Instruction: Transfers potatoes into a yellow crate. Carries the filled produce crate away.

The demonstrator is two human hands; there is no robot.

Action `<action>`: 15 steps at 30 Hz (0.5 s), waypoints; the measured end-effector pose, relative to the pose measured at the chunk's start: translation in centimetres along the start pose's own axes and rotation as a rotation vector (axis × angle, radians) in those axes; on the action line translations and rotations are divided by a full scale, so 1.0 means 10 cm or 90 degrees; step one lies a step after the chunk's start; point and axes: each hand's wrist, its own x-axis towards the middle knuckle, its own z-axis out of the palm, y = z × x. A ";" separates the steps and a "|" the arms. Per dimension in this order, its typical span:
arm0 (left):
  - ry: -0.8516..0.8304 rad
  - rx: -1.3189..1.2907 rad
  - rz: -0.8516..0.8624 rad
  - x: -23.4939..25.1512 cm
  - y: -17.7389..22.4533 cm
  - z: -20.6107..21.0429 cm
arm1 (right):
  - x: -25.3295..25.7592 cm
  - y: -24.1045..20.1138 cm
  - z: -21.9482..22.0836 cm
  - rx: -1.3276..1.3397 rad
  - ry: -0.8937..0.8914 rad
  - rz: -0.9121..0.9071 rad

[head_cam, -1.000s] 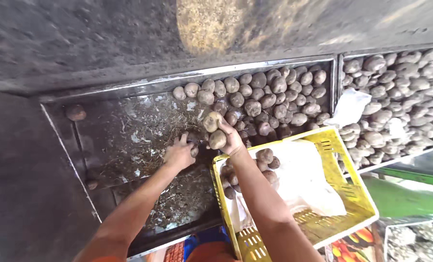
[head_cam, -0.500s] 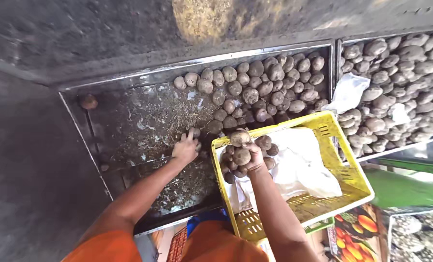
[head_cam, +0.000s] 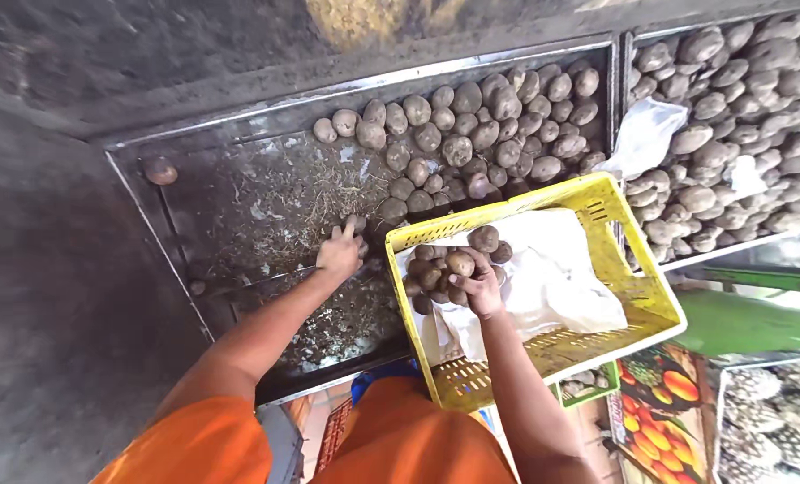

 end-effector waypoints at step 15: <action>-0.028 -0.241 -0.136 -0.03 -0.09 0.00 | -0.31 0.21 0.12 -0.033 0.072 0.124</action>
